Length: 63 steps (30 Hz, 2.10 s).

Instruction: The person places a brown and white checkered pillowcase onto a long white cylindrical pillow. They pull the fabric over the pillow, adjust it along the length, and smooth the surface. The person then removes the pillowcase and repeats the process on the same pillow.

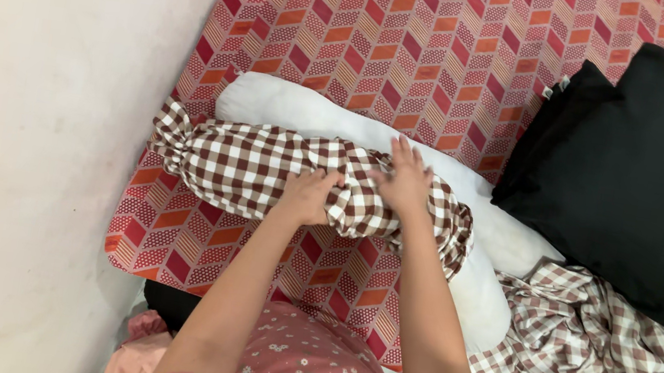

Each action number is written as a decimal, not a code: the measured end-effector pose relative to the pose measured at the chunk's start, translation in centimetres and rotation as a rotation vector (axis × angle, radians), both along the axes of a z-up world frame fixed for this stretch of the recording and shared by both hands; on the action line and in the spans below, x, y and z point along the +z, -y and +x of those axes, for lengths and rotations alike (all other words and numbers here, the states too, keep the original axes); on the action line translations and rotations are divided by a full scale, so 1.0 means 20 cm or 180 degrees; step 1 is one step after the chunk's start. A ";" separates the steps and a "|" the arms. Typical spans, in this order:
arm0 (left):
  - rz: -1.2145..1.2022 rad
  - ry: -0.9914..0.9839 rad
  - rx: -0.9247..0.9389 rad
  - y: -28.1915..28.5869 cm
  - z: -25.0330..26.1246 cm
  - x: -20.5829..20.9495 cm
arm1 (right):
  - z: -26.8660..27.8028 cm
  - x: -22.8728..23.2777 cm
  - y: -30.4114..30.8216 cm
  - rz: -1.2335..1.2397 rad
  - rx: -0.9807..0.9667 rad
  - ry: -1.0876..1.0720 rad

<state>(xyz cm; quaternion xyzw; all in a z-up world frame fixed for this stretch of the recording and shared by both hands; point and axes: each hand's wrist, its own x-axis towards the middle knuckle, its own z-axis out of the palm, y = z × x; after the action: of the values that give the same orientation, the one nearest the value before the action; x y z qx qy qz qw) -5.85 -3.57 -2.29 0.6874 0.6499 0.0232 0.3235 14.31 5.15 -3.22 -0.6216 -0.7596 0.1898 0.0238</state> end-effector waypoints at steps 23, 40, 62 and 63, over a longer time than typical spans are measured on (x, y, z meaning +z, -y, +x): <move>0.1082 0.0348 0.0163 -0.10 0.35 -0.16 | 0.10 -0.09 0.59 0.0566 0.0134 -0.2363; 0.0597 0.1285 0.0996 0.12 0.15 0.24 | 0.37 -0.15 0.67 0.1148 -0.1852 -0.1807; 0.0420 0.0116 -0.0513 0.39 0.24 0.12 | 0.50 -0.03 0.80 0.0097 0.0209 -0.0123; 0.0661 0.0232 -0.0477 0.40 0.23 0.12 | 0.49 -0.03 0.80 0.0085 0.0081 -0.0226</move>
<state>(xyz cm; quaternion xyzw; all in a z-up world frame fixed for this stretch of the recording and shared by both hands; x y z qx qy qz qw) -1.15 -11.61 0.03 0.7624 0.5787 0.0910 0.2749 24.04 -10.92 -3.87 -0.6044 -0.7686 0.2019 0.0566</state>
